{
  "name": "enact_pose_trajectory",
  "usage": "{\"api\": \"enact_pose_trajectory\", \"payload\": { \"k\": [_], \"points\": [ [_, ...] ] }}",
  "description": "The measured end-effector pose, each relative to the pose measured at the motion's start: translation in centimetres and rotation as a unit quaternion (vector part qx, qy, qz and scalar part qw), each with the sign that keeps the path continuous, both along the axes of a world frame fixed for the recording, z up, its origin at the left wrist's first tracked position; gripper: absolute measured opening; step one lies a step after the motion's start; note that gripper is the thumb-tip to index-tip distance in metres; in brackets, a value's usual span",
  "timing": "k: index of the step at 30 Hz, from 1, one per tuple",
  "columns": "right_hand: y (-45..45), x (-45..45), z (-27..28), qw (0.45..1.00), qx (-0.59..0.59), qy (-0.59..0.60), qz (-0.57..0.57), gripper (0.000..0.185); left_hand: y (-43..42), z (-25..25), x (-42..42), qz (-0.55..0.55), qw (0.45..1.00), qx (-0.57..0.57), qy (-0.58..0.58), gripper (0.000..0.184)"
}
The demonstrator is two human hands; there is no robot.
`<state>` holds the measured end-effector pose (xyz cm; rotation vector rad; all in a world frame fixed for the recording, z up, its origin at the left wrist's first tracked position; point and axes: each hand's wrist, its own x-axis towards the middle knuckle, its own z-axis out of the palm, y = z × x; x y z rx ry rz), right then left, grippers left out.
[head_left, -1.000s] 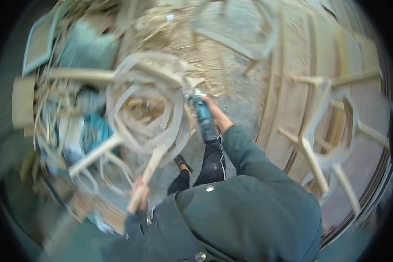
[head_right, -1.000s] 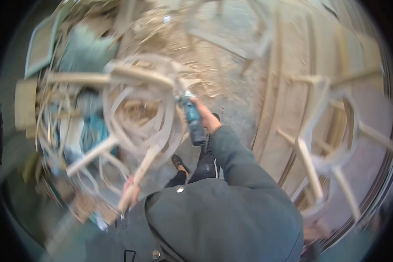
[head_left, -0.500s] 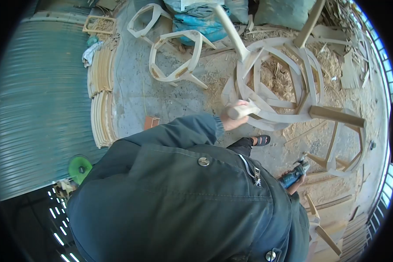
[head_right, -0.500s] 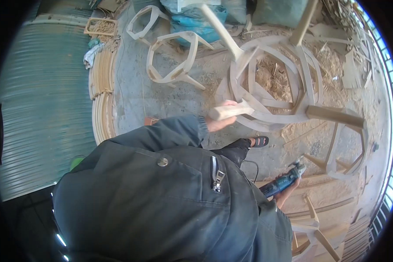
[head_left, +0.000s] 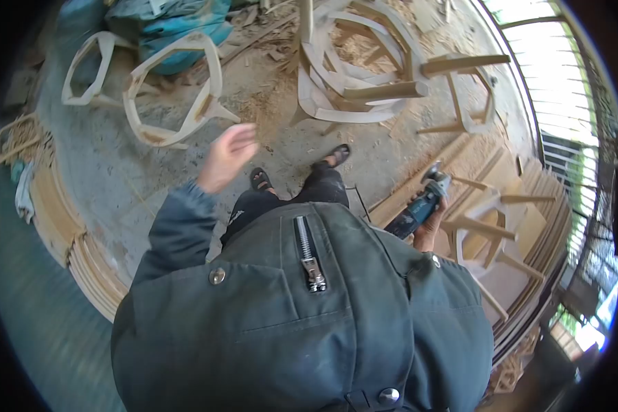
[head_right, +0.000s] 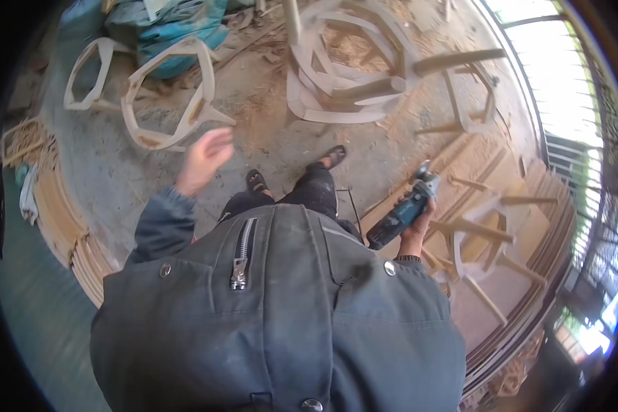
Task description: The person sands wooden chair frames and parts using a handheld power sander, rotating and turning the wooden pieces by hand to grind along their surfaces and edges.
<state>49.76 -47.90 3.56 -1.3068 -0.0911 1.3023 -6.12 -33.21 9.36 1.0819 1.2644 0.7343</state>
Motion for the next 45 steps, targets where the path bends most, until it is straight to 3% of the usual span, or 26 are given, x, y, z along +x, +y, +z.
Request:
{"api": "enact_pose_trajectory", "payload": {
  "k": [3, 7, 12, 13, 14, 15, 16, 17, 19, 21, 22, 24, 27, 30, 31, 33, 34, 35, 37, 43, 45],
  "points": [
    [-0.4, -2.7, 3.2, 0.999, -0.024, 0.025, 0.007, 0.070, -3.3, -4.1, -7.5, 0.048, 0.996, -0.046, 0.055, 0.046],
    [0.8, -6.6, 4.5, 0.978, -0.112, -0.050, 0.170, 0.074, -8.4, -5.3, -11.3, 0.089, 0.988, -0.106, 0.069, 0.044],
    [6.3, -14.9, 0.0, 0.928, -0.115, 0.001, 0.354, 0.066, -12.6, -5.0, -8.0, 0.148, 0.985, -0.087, -0.020, 0.036],
    [8.0, -18.1, -1.5, 0.916, -0.103, 0.011, 0.388, 0.065, -13.6, -6.7, -7.6, 0.175, 0.972, -0.118, -0.102, 0.034],
    [9.8, -21.7, -2.3, 0.898, -0.085, 0.007, 0.431, 0.060, -14.2, -7.9, -7.9, 0.091, 0.991, -0.101, -0.022, 0.034],
    [11.2, -25.3, -3.4, 0.890, -0.087, 0.015, 0.446, 0.060, -14.4, -8.1, -7.5, 0.107, 0.972, -0.170, -0.120, 0.034],
    [12.5, -28.8, -4.5, 0.875, -0.086, 0.007, 0.477, 0.057, -14.8, -9.5, -7.7, 0.082, 0.964, -0.203, -0.147, 0.035],
    [13.7, -28.2, -2.9, 0.862, -0.069, 0.008, 0.502, 0.055, -14.8, -7.5, -4.1, 0.054, 0.959, -0.227, -0.162, 0.035],
    [15.4, -36.3, -7.0, 0.852, -0.084, -0.014, 0.517, 0.059, -14.0, -10.2, -6.9, 0.036, 0.938, -0.290, -0.187, 0.037],
    [16.6, -42.0, -10.5, 0.822, -0.019, -0.175, 0.541, 0.072, -12.8, -12.5, -8.4, 0.085, 0.925, -0.297, -0.222, 0.043],
    [16.7, -44.6, -11.0, 0.817, -0.026, -0.177, 0.549, 0.072, -12.0, -13.5, -9.6, 0.113, 0.905, -0.348, -0.215, 0.059],
    [18.7, -50.6, -12.6, 0.755, -0.012, -0.274, 0.595, 0.083, -9.1, -16.9, -12.8, 0.125, 0.878, -0.412, -0.211, 0.099],
    [19.9, -59.8, -18.1, 0.681, -0.026, -0.382, 0.624, 0.089, -5.5, -22.7, -20.2, 0.159, 0.833, -0.462, -0.260, 0.099],
    [20.8, -68.4, -23.5, 0.695, -0.016, -0.357, 0.624, 0.093, -1.6, -24.3, -28.1, 0.209, 0.833, -0.432, -0.275, 0.115],
    [21.1, -71.1, -24.5, 0.703, -0.008, -0.347, 0.620, 0.093, -1.1, -27.0, -29.7, 0.208, 0.830, -0.434, -0.281, 0.115],
    [22.4, -76.5, -25.8, 0.655, 0.000, -0.390, 0.647, 0.093, -0.2, -31.9, -32.5, 0.216, 0.874, -0.375, -0.220, 0.111],
    [23.1, -78.9, -26.3, 0.639, 0.030, -0.396, 0.658, 0.092, 0.3, -32.1, -34.5, 0.227, 0.881, -0.351, -0.219, 0.108],
    [23.5, -80.7, -28.6, 0.663, 0.113, -0.363, 0.644, 0.095, 1.1, -31.3, -36.4, 0.281, 0.868, -0.357, -0.200, 0.103],
    [24.8, -84.6, -29.5, 0.637, 0.071, -0.386, 0.664, 0.096, 2.7, -29.7, -40.2, 0.387, 0.834, -0.359, -0.159, 0.099],
    [25.5, -90.6, -28.8, 0.641, 0.074, -0.401, 0.650, 0.098, 3.7, -31.7, -45.4, 0.390, 0.848, -0.334, -0.132, 0.093],
    [24.2, -87.9, -30.6, 0.664, 0.073, -0.392, 0.632, 0.096, 3.5, -32.6, -44.4, 0.326, 0.872, -0.335, -0.142, 0.097]
  ]
}}
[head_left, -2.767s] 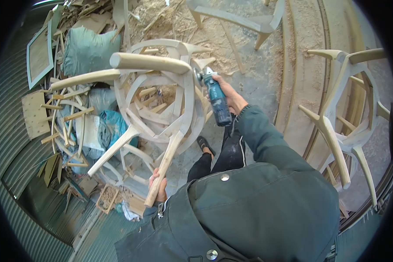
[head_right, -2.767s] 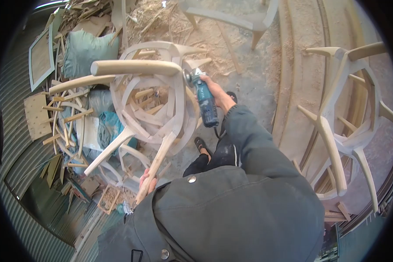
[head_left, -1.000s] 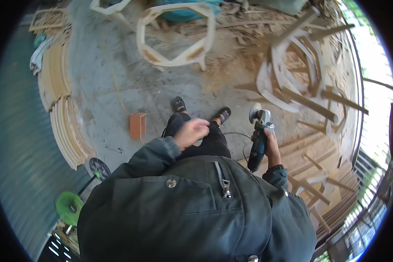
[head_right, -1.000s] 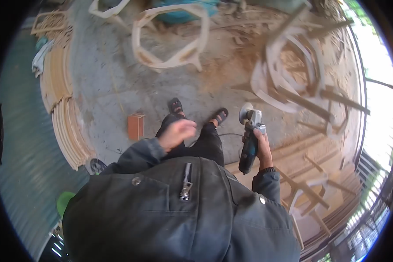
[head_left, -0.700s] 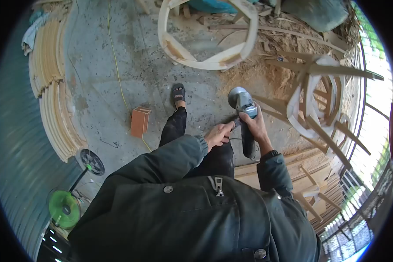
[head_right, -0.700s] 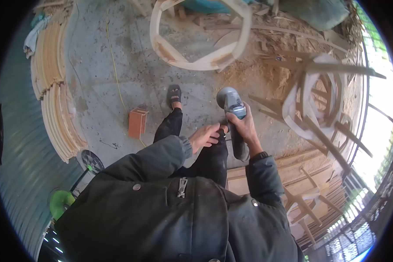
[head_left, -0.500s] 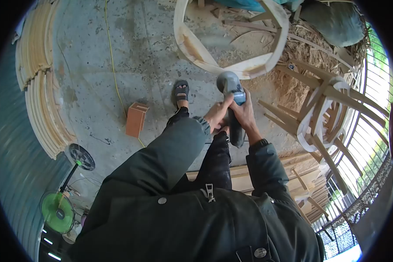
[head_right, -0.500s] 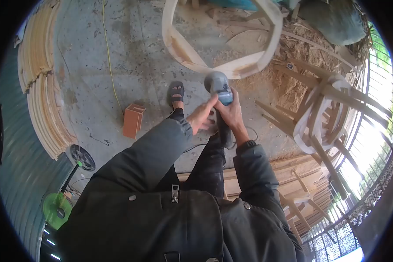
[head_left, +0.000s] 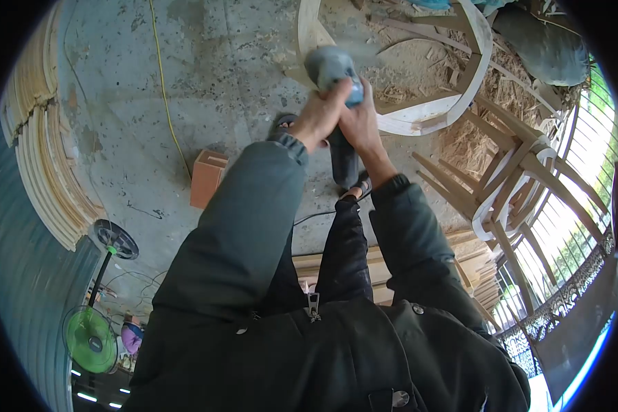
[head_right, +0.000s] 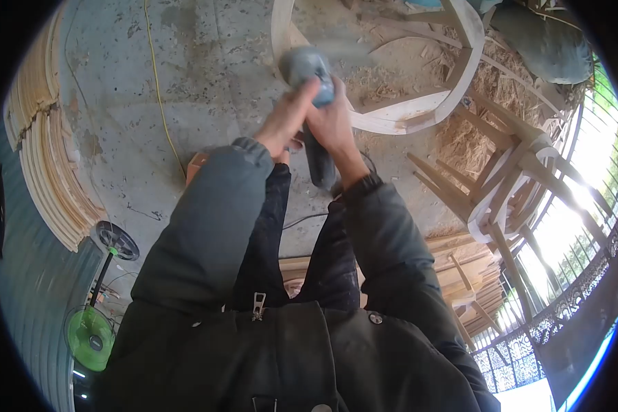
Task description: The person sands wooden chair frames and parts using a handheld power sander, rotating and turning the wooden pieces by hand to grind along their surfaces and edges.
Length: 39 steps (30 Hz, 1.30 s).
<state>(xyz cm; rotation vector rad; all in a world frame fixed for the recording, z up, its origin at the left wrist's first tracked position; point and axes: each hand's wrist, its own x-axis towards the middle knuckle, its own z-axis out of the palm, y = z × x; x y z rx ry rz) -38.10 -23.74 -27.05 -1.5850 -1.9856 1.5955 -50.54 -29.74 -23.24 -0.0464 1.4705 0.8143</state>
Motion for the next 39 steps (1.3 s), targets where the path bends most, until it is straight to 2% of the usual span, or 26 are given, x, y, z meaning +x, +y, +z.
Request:
{"api": "enact_pose_trajectory", "payload": {
  "k": [1, 2, 5, 6, 8, 10, 12, 13, 14, 16, 18, 21, 23, 24, 26, 27, 28, 30, 31, 32, 36, 39],
  "points": [
    [-0.8, 2.1, -0.1, 1.000, -0.012, 0.005, -0.002, 0.094, -0.5, 0.8, 0.5, -0.054, 0.997, 0.024, -0.049, 0.105],
    [-1.4, 3.7, 0.4, 1.000, -0.022, 0.009, -0.004, 0.093, -1.5, -1.3, 3.0, -0.065, 0.997, -0.016, -0.026, 0.114],
    [-3.2, 6.2, 3.4, 0.997, -0.037, -0.054, -0.043, 0.091, -3.5, -4.6, 7.4, -0.043, 0.997, 0.053, -0.025, 0.120],
    [-2.9, 6.1, 2.7, 0.997, -0.034, -0.054, -0.044, 0.091, -3.3, -5.5, 7.7, -0.044, 0.997, 0.063, -0.010, 0.120],
    [-2.8, 5.6, 0.4, 0.996, -0.042, 0.005, -0.073, 0.091, -2.6, -4.1, 5.8, -0.044, 0.998, 0.050, -0.006, 0.116],
    [-0.7, 1.6, 0.8, 0.995, -0.049, 0.066, -0.051, 0.096, -0.7, -0.8, 1.2, -0.031, 0.999, 0.034, -0.026, 0.109],
    [0.3, -1.1, 1.3, 1.000, -0.004, 0.000, -0.013, 0.098, -0.3, -1.1, -0.7, 0.003, 0.999, 0.038, -0.038, 0.101],
    [-0.1, -0.5, 1.3, 1.000, -0.009, 0.000, -0.020, 0.098, -0.4, -1.0, -0.2, 0.040, 0.999, -0.001, -0.004, 0.094],
    [-0.6, 0.2, 1.6, 0.999, -0.017, -0.012, -0.028, 0.098, -0.6, -0.4, 0.5, 0.035, 0.999, -0.003, -0.003, 0.094],
    [-2.0, 2.7, 2.6, 0.999, -0.026, -0.023, -0.038, 0.098, -1.7, 0.1, 2.8, -0.042, 0.998, 0.029, -0.029, 0.101],
    [-4.0, 7.2, 3.1, 0.992, -0.063, -0.067, -0.084, 0.097, -3.2, -3.2, 7.7, -0.084, 0.995, 0.043, -0.016, 0.110],
    [-5.8, 10.4, 3.2, 0.989, -0.053, -0.080, -0.116, 0.099, -4.9, -4.0, 11.4, -0.105, 0.993, 0.043, -0.011, 0.115],
    [-5.8, 9.9, 2.4, 0.990, -0.055, -0.042, -0.125, 0.098, -5.5, -5.5, 11.7, -0.067, 0.994, 0.080, 0.033, 0.103],
    [-5.5, 8.9, 2.5, 0.990, -0.055, -0.008, -0.131, 0.097, -4.9, -4.5, 10.5, -0.038, 0.996, 0.078, 0.021, 0.091],
    [-3.0, 6.5, 3.7, 0.994, -0.091, -0.031, -0.057, 0.096, -3.5, -2.5, 8.1, 0.022, 0.997, 0.075, -0.003, 0.073],
    [-2.3, 6.2, 3.2, 0.996, -0.079, -0.038, -0.027, 0.095, -3.1, -1.4, 7.8, 0.044, 0.999, 0.011, -0.014, 0.073],
    [-1.8, 6.7, 2.8, 0.997, -0.066, -0.050, 0.003, 0.095, -2.7, -1.2, 7.9, 0.038, 0.999, -0.003, -0.035, 0.074],
    [-1.4, 8.8, 3.2, 0.996, -0.045, -0.058, -0.040, 0.096, -0.7, 0.2, 10.5, 0.041, 0.999, 0.000, -0.020, 0.076],
    [-0.7, 10.7, 4.1, 0.992, -0.084, -0.080, -0.051, 0.096, -0.5, -1.0, 12.0, 0.016, 0.998, 0.002, -0.066, 0.079],
    [-0.1, 13.0, 4.2, 0.992, -0.083, -0.080, -0.050, 0.096, -0.1, -1.0, 14.0, -0.023, 0.999, 0.000, -0.042, 0.081],
    [2.7, 22.6, 3.7, 0.990, -0.064, -0.094, -0.083, 0.098, 2.8, -2.4, 23.7, 0.016, 0.993, 0.104, -0.047, 0.076],
    [6.2, 27.3, 4.1, 0.986, -0.076, -0.131, -0.069, 0.095, 6.3, -2.1, 28.6, 0.019, 0.994, 0.075, -0.080, 0.099]
  ]
}}
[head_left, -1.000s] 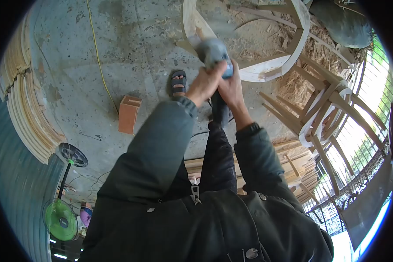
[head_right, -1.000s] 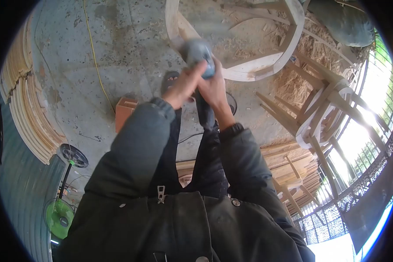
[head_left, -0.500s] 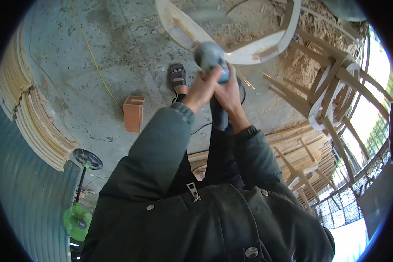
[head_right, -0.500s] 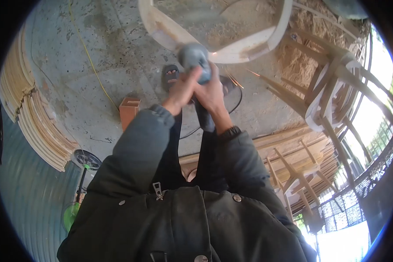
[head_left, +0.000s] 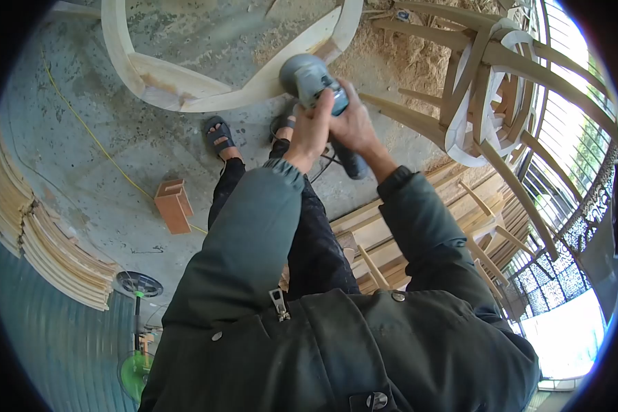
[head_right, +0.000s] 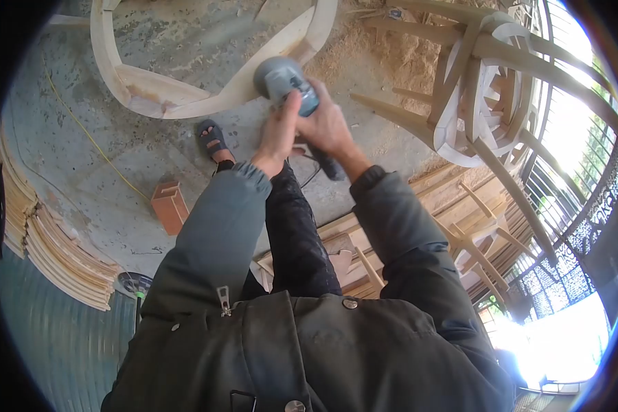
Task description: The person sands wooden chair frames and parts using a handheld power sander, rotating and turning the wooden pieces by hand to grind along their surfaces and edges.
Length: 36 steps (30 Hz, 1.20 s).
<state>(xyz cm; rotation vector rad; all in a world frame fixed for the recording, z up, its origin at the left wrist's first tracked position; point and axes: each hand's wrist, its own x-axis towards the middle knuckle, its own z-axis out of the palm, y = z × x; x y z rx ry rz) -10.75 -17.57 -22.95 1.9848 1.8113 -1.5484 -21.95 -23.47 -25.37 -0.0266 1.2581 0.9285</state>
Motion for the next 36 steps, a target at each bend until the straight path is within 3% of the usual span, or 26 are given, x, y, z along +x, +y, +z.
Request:
{"api": "enact_pose_trajectory", "payload": {
  "k": [2, 5, 7, 8, 11, 12, 14, 18, 21, 23, 24, 27, 30, 36],
  "points": [
    [2.5, 1.9, -0.2, 0.999, 0.051, -0.010, 0.007, 0.091, 2.6, -1.6, 2.0, -0.034, 0.999, 0.010, 0.013, 0.106],
    [4.9, 3.7, -1.5, 0.995, 0.072, -0.001, -0.067, 0.090, 6.2, -1.9, 2.9, -0.077, 0.996, 0.011, 0.041, 0.102],
    [5.4, 2.8, -1.2, 0.994, 0.057, 0.033, -0.083, 0.091, 8.2, -0.3, 0.9, -0.163, 0.987, 0.007, 0.005, 0.090],
    [5.1, 2.1, -1.2, 0.998, 0.043, 0.019, -0.049, 0.090, 7.1, -1.0, 1.0, -0.115, 0.992, 0.002, 0.047, 0.078],
    [3.2, 1.2, -2.0, 0.992, 0.024, 0.065, 0.103, 0.092, 1.6, 0.5, 1.6, 0.059, 0.998, -0.011, 0.025, 0.094],
    [2.6, 1.3, -1.7, 0.993, 0.011, 0.058, 0.103, 0.093, 0.1, -0.1, 2.6, 0.102, 0.994, -0.027, 0.021, 0.096],
    [1.6, 2.5, -0.6, 0.993, -0.006, 0.048, 0.111, 0.094, 0.4, 0.5, 4.6, 0.120, 0.992, -0.007, 0.029, 0.086],
    [1.2, 3.1, -0.5, 0.999, 0.036, 0.018, 0.015, 0.091, 1.5, 0.2, 3.5, 0.051, 0.999, 0.001, 0.001, 0.072],
    [2.0, 2.3, -0.6, 0.999, 0.031, 0.021, 0.024, 0.091, 0.5, -0.2, 2.9, -0.009, 0.999, 0.018, 0.033, 0.088],
    [2.6, 1.8, -0.1, 0.992, 0.002, 0.023, 0.124, 0.091, -0.6, -0.4, 2.8, 0.023, 0.999, -0.025, -0.017, 0.092],
    [2.5, 2.3, -0.3, 0.994, 0.015, 0.051, 0.091, 0.090, 0.4, 0.8, 3.3, 0.036, 0.998, -0.048, 0.032, 0.095],
    [2.2, 2.8, -0.3, 0.999, 0.037, 0.033, 0.023, 0.090, 1.3, -0.7, 3.7, 0.050, 0.998, -0.008, 0.025, 0.091],
    [4.7, 3.0, -0.3, 0.997, 0.036, 0.010, 0.060, 0.093, 3.1, -0.8, 4.3, 0.086, 0.996, 0.024, -0.005, 0.095],
    [9.2, 7.7, -1.5, 0.997, 0.075, 0.011, 0.027, 0.093, 8.9, -2.3, 8.0, -0.010, 0.999, 0.010, 0.051, 0.108]
  ]
}}
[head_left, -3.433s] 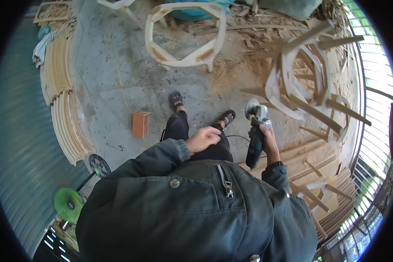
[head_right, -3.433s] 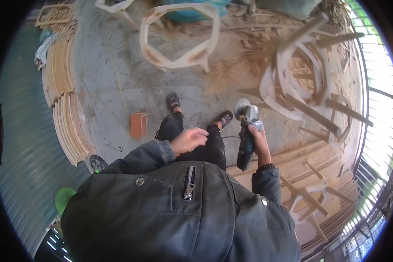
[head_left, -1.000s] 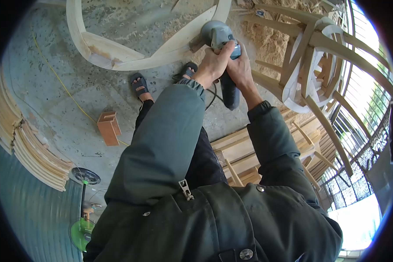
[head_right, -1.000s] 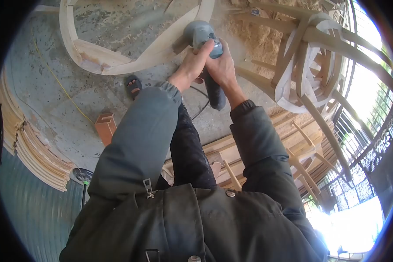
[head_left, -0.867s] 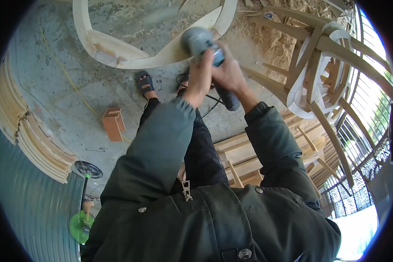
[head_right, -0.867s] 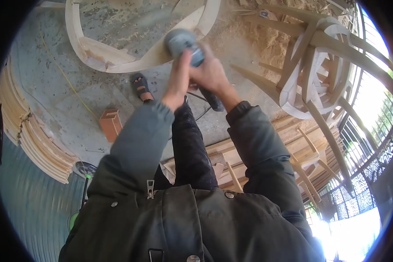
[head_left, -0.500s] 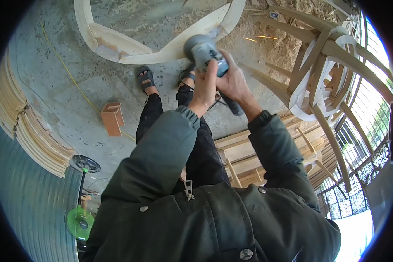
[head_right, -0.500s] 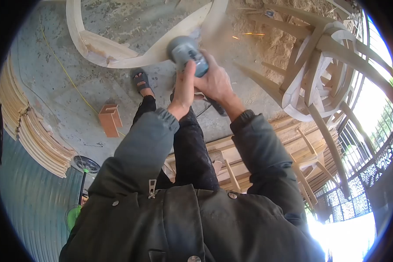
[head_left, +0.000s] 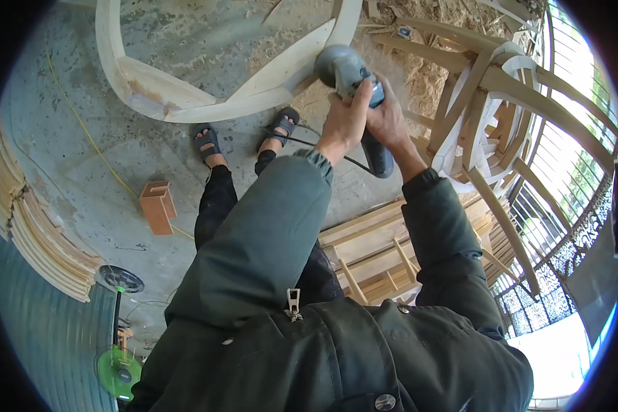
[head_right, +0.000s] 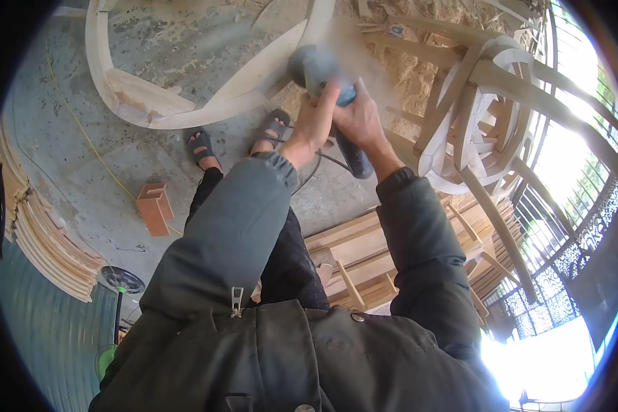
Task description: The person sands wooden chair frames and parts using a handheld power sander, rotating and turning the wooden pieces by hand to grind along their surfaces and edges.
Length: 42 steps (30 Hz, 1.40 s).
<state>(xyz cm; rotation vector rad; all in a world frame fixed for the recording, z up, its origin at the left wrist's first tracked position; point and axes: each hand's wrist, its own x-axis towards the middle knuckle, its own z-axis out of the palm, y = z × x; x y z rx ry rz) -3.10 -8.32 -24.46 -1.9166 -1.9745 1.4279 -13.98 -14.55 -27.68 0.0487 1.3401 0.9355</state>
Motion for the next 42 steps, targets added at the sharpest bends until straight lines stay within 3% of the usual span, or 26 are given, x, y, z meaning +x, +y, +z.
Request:
{"api": "enact_pose_trajectory", "payload": {
  "k": [3, 5, 8, 10, 14, 15, 17, 20, 21, 24, 25, 27, 28, 29, 30, 32, 34, 36, 37, 39, 42],
  "points": [
    [2.2, -0.6, -0.2, 0.999, -0.007, 0.002, -0.050, 0.092, 2.8, -1.2, -0.8, -0.052, 0.998, 0.042, -0.001, 0.110],
    [1.7, -1.7, -0.1, 0.998, -0.001, -0.001, -0.065, 0.092, 2.7, -1.6, -1.6, -0.096, 0.994, 0.009, 0.045, 0.096],
    [-0.1, -2.5, -0.2, 0.996, -0.029, 0.027, 0.079, 0.092, -2.0, 0.0, -1.0, 0.059, 0.998, 0.008, 0.034, 0.089],
    [0.0, -2.2, 0.3, 0.997, -0.031, 0.025, 0.073, 0.093, -2.3, -0.3, 0.5, 0.124, 0.991, -0.024, 0.036, 0.088],
    [1.8, -1.6, -0.7, 1.000, -0.011, 0.010, -0.007, 0.096, 2.8, -1.3, -1.6, -0.068, 0.997, 0.012, 0.024, 0.092],
    [2.4, -1.8, -1.1, 0.998, -0.004, 0.009, -0.058, 0.097, 2.7, -1.1, -2.3, -0.081, 0.996, -0.002, 0.037, 0.092],
    [2.1, -2.8, -2.4, 0.997, 0.025, 0.056, -0.038, 0.095, 2.6, -0.4, -3.7, -0.109, 0.992, -0.030, 0.063, 0.092],
    [0.5, -5.1, -0.4, 0.985, -0.033, 0.016, 0.170, 0.091, -1.5, -0.5, -1.9, 0.146, 0.988, -0.009, 0.051, 0.093],
    [0.2, -5.0, -0.1, 0.984, -0.034, 0.016, 0.171, 0.091, -2.3, 0.0, -1.5, 0.215, 0.975, -0.007, 0.050, 0.094],
    [0.0, -3.5, -0.1, 0.999, 0.008, 0.026, 0.022, 0.095, -0.7, -0.6, -1.5, -0.022, 0.999, -0.025, 0.040, 0.088],
    [-0.2, -3.0, -0.5, 0.999, 0.007, 0.023, 0.028, 0.095, 0.3, -0.2, -2.2, -0.071, 0.997, -0.018, 0.024, 0.110],
    [-1.2, -2.8, -0.6, 0.999, 0.017, 0.019, -0.040, 0.093, -0.6, -1.1, -2.4, -0.077, 0.997, 0.006, 0.029, 0.099],
    [-1.7, -3.8, -0.4, 0.999, -0.013, 0.036, -0.013, 0.090, -1.3, -0.8, -2.7, -0.080, 0.996, 0.013, 0.032, 0.095],
    [-2.7, -4.5, 0.4, 0.999, -0.036, -0.023, 0.030, 0.089, -3.5, 0.3, -2.8, 0.037, 0.998, 0.035, 0.024, 0.087],
    [-3.8, -4.7, 0.1, 0.996, -0.062, -0.001, 0.059, 0.089, -4.9, 1.4, -2.9, 0.153, 0.986, 0.059, 0.014, 0.078],
    [-5.2, -4.5, 0.2, 0.992, -0.075, 0.014, 0.103, 0.092, -7.2, 1.3, -1.9, 0.182, 0.982, 0.035, -0.035, 0.073],
    [-5.3, -2.9, 0.3, 0.996, -0.049, -0.005, 0.079, 0.091, -7.2, 0.5, -0.5, 0.202, 0.977, 0.031, -0.055, 0.074],
    [-4.1, -1.7, 0.6, 1.000, 0.002, 0.007, 0.019, 0.084, -4.6, -0.8, 0.2, 0.042, 0.999, 0.021, 0.014, 0.101],
    [-3.4, -1.3, 0.4, 1.000, 0.004, 0.004, 0.023, 0.084, -2.8, -1.0, 0.0, -0.018, 0.999, 0.020, 0.028, 0.109],
    [-1.4, -0.8, -0.5, 0.996, 0.017, 0.037, -0.078, 0.079, 1.0, -0.6, -1.1, -0.128, 0.990, 0.018, 0.060, 0.121],
    [-0.5, -1.7, -0.6, 0.998, -0.014, 0.049, -0.027, 0.076, 0.9, -0.8, -2.0, -0.069, 0.995, 0.027, 0.061, 0.121]
  ]
}}
